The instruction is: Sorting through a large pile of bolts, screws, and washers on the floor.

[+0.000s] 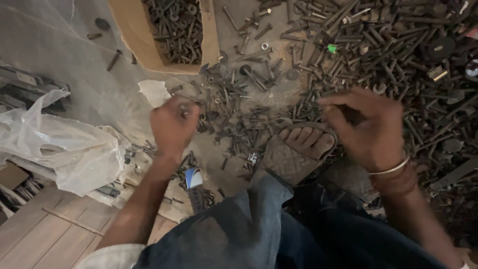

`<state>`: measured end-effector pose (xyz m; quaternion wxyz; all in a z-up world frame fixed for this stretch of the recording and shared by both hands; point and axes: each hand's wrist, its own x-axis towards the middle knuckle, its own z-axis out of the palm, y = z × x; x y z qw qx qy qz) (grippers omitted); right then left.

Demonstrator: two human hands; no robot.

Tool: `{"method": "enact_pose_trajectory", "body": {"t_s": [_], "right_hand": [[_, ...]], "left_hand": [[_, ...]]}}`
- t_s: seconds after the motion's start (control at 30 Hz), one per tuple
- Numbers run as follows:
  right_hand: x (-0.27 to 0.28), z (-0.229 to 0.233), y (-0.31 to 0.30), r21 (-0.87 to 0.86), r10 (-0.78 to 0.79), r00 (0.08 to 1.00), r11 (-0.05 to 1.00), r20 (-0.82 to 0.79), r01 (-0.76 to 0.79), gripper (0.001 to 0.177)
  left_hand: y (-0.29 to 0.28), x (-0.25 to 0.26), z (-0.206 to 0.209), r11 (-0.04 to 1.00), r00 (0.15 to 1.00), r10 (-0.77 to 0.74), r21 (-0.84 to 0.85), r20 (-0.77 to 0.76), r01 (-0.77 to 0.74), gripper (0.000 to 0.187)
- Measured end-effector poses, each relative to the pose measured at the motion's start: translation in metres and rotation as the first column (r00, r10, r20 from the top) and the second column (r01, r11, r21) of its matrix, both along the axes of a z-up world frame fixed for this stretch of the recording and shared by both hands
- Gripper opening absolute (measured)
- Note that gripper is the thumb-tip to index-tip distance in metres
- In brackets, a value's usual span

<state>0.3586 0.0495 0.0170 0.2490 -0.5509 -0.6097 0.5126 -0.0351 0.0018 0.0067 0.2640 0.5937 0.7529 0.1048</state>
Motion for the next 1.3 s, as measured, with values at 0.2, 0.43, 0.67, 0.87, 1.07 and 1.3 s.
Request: {"method": "enact_pose_trajectory", "body": {"t_s": [0.2,0.43,0.67,0.87,1.07,1.3], "right_hand": [[-0.029,-0.004,0.001,-0.171,0.218,0.933,0.946,-0.286,-0.274,0.052],[-0.035,-0.008,-0.020,-0.088,0.292,0.868,0.931,-0.402,-0.354,0.042],[-0.028,-0.008,-0.023,-0.152,0.271,0.913,0.933,-0.306,-0.328,0.032],[-0.010,-0.004,-0.009,-0.086,0.162,0.987,0.983,-0.010,-0.162,0.032],[-0.027,0.020,-0.001,0.153,0.247,0.957,0.951,0.149,-0.269,0.032],[-0.054,0.040,-0.009,0.314,0.467,0.876,0.819,0.123,-0.481,0.047]], "left_hand": [[-0.009,0.076,0.022,0.897,0.825,-0.004,-0.363,0.565,0.253,0.014],[-0.025,0.118,0.019,0.762,0.663,0.263,-0.573,0.701,0.303,0.020],[-0.020,0.116,0.023,0.738,0.708,0.236,-0.597,0.665,0.315,0.021],[-0.004,0.113,0.032,0.812,0.724,0.402,-0.583,0.561,0.001,0.029],[-0.007,0.130,0.010,0.567,0.460,0.765,-0.810,0.450,-0.151,0.037],[0.001,0.148,0.000,0.369,-0.121,0.923,-0.929,0.364,0.016,0.031]]}}
